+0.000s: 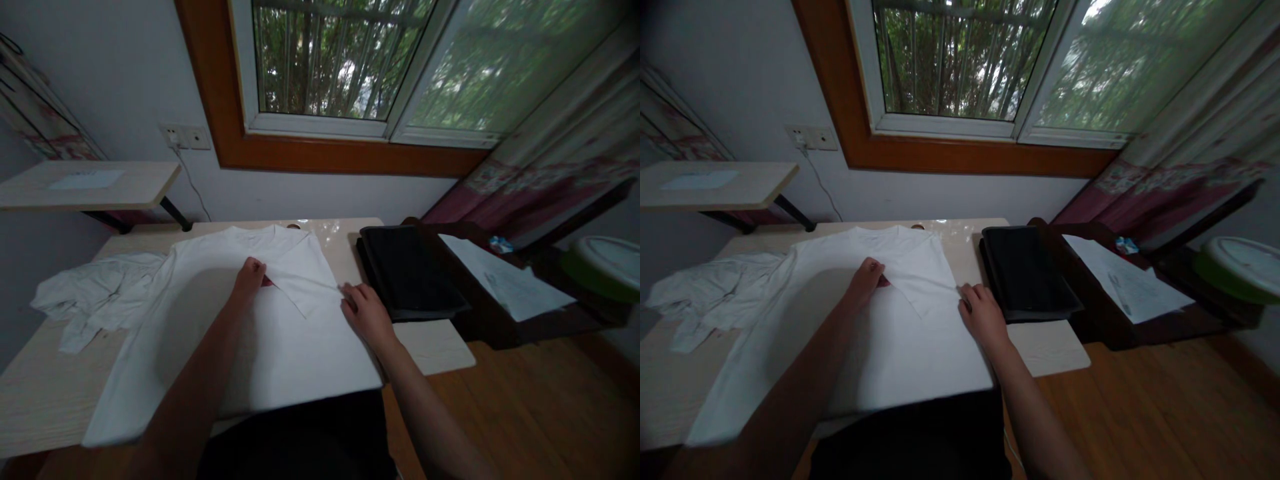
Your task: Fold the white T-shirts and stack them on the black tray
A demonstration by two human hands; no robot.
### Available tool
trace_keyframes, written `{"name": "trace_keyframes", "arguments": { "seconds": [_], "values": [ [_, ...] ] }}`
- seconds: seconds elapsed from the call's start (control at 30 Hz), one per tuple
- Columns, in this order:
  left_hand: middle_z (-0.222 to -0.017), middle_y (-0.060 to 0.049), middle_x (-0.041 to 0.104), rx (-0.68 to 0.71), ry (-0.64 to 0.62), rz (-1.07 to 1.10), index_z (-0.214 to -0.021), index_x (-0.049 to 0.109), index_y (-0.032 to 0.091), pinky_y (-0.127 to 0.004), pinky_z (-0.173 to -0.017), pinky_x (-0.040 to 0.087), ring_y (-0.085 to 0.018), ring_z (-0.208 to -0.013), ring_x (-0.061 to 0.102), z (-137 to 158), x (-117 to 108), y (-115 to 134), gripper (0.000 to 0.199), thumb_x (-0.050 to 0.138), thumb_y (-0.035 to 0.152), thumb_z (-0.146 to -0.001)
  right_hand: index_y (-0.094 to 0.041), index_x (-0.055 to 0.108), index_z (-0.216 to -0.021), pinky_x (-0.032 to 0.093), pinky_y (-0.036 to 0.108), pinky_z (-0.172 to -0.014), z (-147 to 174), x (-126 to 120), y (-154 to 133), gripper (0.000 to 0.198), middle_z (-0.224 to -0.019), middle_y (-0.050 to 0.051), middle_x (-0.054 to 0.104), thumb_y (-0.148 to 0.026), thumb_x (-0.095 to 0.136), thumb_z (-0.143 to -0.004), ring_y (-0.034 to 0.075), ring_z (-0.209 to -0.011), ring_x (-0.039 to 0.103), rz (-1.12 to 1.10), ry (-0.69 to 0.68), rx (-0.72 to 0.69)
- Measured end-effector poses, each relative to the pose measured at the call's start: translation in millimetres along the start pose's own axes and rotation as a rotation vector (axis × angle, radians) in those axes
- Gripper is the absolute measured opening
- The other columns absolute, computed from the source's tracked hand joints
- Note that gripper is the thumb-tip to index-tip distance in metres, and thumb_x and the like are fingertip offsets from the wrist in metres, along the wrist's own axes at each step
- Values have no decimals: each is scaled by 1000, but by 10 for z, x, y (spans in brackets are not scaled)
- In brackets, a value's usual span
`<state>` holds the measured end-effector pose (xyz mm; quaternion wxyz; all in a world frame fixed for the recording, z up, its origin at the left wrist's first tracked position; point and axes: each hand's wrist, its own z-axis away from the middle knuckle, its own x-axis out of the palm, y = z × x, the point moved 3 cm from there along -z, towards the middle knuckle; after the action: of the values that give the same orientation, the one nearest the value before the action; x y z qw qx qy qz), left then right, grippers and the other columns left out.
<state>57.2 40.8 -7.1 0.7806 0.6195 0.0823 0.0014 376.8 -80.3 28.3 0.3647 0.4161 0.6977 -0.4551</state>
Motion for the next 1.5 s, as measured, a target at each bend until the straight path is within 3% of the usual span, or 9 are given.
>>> {"name": "trace_keyframes", "arguments": {
  "seconds": [0.23, 0.43, 0.63, 0.8, 0.93, 1.2, 1.27, 1.37, 1.5],
  "values": [
    [-79, 7, 61, 31, -54, -138, -123, 50, 24, -22, -61, 57, -9, -54, 66, -10, 28, 11, 42, 68, 20, -85, -30, 66, -133, 51, 48, -98, -33, -18, -222, 36, -124, 11, 64, -32, 68, -97, 30, -117, 55, 9, -76, -310],
    [-83, 4, 60, 4, -58, -148, -126, 53, 22, -23, -63, 58, -8, -57, 65, 31, 26, 71, 38, 62, 19, -90, -25, 71, -122, 50, 43, -95, -113, 97, -465, 24, -116, 9, 70, -32, 64, -100, 26, -108, 60, 25, -116, -521],
    [-80, 5, 62, 3, -66, -183, -127, 55, 22, -22, -60, 56, -8, -52, 64, 56, 38, 102, 35, 59, 21, -92, -22, 74, -105, 51, 39, -88, -164, 162, -511, 12, -106, 7, 73, -27, 64, -99, 24, -98, 63, 29, -122, -600],
    [-76, 5, 61, 21, -76, -225, -124, 59, 23, -20, -56, 54, -9, -52, 65, 39, 41, 102, 33, 57, 22, -91, -21, 70, -93, 52, 36, -82, -180, 127, -498, 7, -96, 7, 71, -21, 64, -96, 22, -91, 63, -154, -106, -543],
    [-87, 3, 65, 51, -63, -259, -122, 59, 23, -20, -56, 53, -9, -56, 67, 58, 34, 102, 34, 59, 20, -88, -22, 65, -95, 52, 36, -83, -170, 7, -474, 5, -94, 6, 68, -19, 66, -92, 22, -90, 62, -335, -104, -459],
    [-96, 2, 68, 251, 18, -467, -116, 62, 23, -20, -61, 51, -5, -48, 62, 241, 85, 170, 28, 58, 20, -88, -22, 64, -89, 51, 32, -78, -277, -49, -404, 7, -86, 4, 66, -16, 61, -91, 20, -84, 62, -331, -244, -434],
    [-101, 1, 68, 245, 20, -482, -118, 62, 23, -20, -61, 51, -5, -48, 62, 260, 96, 169, 29, 58, 21, -89, -21, 68, -98, 53, 35, -86, -409, 26, -409, 12, -93, 7, 69, -17, 56, -95, 22, -92, 64, -278, -181, -388],
    [-104, -1, 70, 254, 28, -505, -120, 61, 23, -22, -65, 52, -6, -49, 62, 280, 104, 166, 29, 58, 24, -91, -18, 67, -122, 51, 40, -103, -670, 235, -448, 29, -119, 13, 70, -17, 51, -97, 25, -114, 63, -184, -94, -300],
    [-86, -1, 72, 325, 49, -587, -122, 63, 22, -29, -82, 54, -15, -61, 68, 304, 118, 164, 31, 57, 23, -92, -13, 60, -137, 44, 43, -116, -1027, 613, -559, 39, -145, 19, 58, -23, 46, -102, 27, -135, 54, -66, -63, -231]
  ]
}}
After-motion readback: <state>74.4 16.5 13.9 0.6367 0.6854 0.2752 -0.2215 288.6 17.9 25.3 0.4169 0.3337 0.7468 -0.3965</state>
